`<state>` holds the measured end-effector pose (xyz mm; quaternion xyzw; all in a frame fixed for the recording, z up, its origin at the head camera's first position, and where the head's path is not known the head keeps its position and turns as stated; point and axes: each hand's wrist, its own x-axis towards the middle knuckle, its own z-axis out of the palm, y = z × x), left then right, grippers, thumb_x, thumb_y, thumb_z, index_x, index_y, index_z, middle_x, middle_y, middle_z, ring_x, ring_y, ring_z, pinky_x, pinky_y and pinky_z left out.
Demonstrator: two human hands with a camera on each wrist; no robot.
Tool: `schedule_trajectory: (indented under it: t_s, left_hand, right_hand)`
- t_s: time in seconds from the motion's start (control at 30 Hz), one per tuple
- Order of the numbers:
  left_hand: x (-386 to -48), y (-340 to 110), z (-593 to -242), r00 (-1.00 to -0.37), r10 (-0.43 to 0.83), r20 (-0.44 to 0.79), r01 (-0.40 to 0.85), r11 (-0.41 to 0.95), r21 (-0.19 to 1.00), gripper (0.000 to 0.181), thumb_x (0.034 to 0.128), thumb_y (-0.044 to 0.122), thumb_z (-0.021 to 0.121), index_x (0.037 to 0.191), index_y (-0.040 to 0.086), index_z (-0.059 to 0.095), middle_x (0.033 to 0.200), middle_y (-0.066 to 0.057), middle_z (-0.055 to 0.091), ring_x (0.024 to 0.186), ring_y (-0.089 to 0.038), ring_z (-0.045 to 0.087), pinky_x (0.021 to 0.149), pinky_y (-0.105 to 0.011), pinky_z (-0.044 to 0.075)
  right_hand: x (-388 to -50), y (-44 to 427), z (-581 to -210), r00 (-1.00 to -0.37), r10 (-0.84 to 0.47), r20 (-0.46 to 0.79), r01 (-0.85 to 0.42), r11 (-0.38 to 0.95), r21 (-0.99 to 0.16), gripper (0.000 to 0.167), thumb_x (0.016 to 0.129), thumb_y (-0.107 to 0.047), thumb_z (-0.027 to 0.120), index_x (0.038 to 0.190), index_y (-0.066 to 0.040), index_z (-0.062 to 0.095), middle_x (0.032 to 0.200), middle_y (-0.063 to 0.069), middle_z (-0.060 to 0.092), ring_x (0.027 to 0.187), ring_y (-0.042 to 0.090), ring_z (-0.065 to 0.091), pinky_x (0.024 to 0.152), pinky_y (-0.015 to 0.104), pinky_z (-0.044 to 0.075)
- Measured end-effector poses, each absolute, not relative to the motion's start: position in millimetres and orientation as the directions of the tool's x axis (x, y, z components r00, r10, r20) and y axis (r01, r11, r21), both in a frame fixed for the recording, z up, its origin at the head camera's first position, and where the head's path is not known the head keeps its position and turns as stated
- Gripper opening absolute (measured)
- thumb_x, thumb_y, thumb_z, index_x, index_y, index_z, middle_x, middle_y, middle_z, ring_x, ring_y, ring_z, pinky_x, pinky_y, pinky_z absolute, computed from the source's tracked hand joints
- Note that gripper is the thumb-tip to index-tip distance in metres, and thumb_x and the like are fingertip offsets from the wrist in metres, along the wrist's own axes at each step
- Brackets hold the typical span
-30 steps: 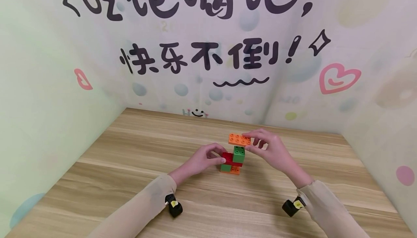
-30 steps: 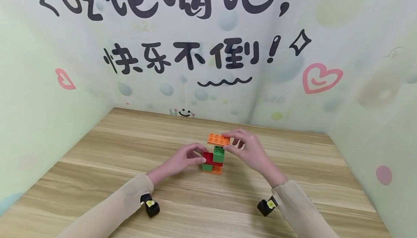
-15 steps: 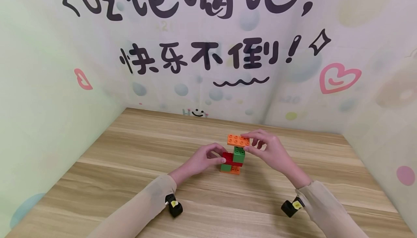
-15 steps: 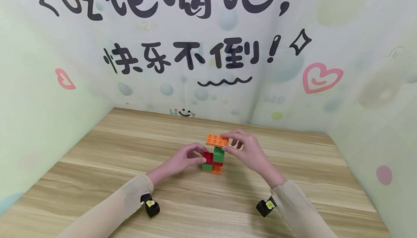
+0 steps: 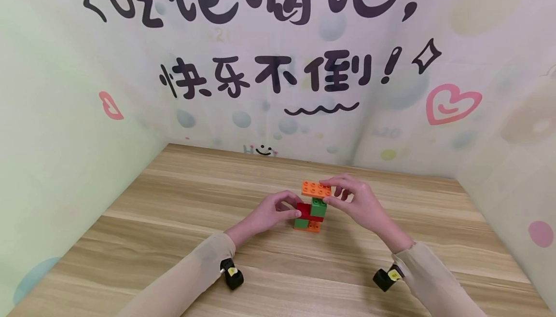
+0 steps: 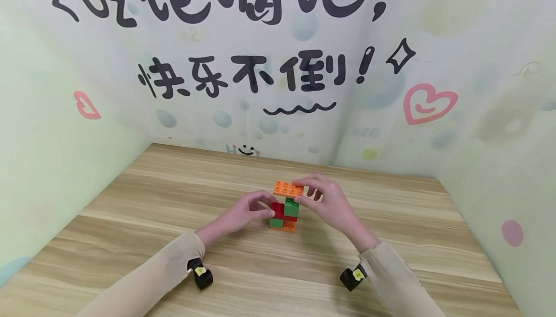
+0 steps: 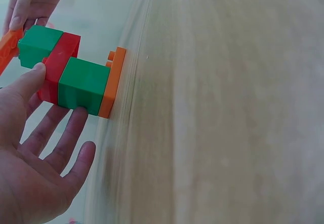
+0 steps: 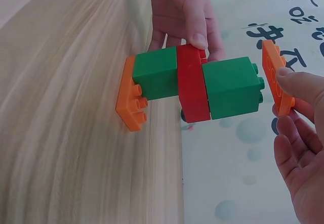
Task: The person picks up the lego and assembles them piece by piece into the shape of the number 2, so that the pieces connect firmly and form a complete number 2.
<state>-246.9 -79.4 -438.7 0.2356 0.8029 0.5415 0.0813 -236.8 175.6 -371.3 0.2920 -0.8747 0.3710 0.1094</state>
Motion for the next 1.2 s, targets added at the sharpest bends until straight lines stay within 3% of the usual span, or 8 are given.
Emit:
schedule_trajectory:
  t_s: [1.2]
  left_hand:
    - [-247.8, -78.3, -439.9, -0.888, 0.449, 0.102, 0.265, 0.318, 0.910, 0.028, 0.0914, 0.020, 0.072, 0.117, 0.013, 0.065, 0.115, -0.007, 0.069, 0.098, -0.019, 0.066, 0.086, -0.029, 0.053]
  right_hand:
    - [-232.5, 171.2, -380.4, -0.807, -0.442, 0.392, -0.587, 0.522, -0.619, 0.034, 0.084, -0.019, 0.079, 0.117, -0.019, 0.072, 0.109, 0.000, 0.070, 0.078, 0.009, 0.054, 0.068, 0.021, 0.050]
